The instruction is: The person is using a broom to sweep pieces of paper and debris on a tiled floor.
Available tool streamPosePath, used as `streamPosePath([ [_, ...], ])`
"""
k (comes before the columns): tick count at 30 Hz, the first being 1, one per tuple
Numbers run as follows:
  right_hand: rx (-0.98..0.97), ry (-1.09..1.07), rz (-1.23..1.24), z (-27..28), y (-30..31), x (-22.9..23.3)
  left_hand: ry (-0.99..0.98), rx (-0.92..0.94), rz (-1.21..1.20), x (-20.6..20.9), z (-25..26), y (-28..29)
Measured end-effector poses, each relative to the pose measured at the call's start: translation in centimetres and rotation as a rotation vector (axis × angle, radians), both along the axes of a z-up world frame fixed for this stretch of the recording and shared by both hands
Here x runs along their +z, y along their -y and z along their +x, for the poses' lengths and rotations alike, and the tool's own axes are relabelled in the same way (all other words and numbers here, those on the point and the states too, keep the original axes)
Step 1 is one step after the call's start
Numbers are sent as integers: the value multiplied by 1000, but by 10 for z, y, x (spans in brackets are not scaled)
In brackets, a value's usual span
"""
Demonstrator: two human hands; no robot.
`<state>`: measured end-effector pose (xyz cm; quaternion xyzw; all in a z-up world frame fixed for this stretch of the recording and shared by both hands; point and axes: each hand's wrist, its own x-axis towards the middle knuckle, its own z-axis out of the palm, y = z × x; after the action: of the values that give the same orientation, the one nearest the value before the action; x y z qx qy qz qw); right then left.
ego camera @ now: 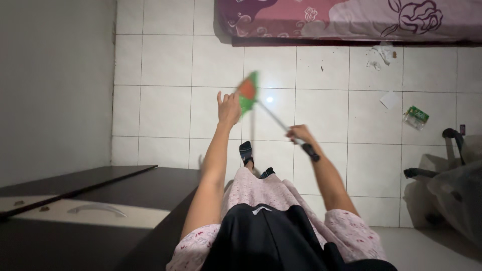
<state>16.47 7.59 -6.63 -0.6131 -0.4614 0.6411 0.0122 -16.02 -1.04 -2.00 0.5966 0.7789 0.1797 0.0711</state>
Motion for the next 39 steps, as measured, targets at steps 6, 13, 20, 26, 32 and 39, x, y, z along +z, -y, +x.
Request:
streamPosePath([
  [6,109,350,423,22,-60,24,4,-46,-26,12,-3,-45],
  [13,-24,-24,120,-92,-38,68,0,-50,56,22,-39,-94],
  [20,-147,-440,-192,-199,-47,77,0,-1,57,19,-76,-117],
  [26,-19,-201,-37,-198,-84,-1,8,-11,-7,-5,-89,-123],
  [32,-164,44,70,-82,-132,-3,14,-49,-8,-9,-87,-140],
  [39,-21,217,351,-81,-130,35,25,-92,47,12,-69,-170],
])
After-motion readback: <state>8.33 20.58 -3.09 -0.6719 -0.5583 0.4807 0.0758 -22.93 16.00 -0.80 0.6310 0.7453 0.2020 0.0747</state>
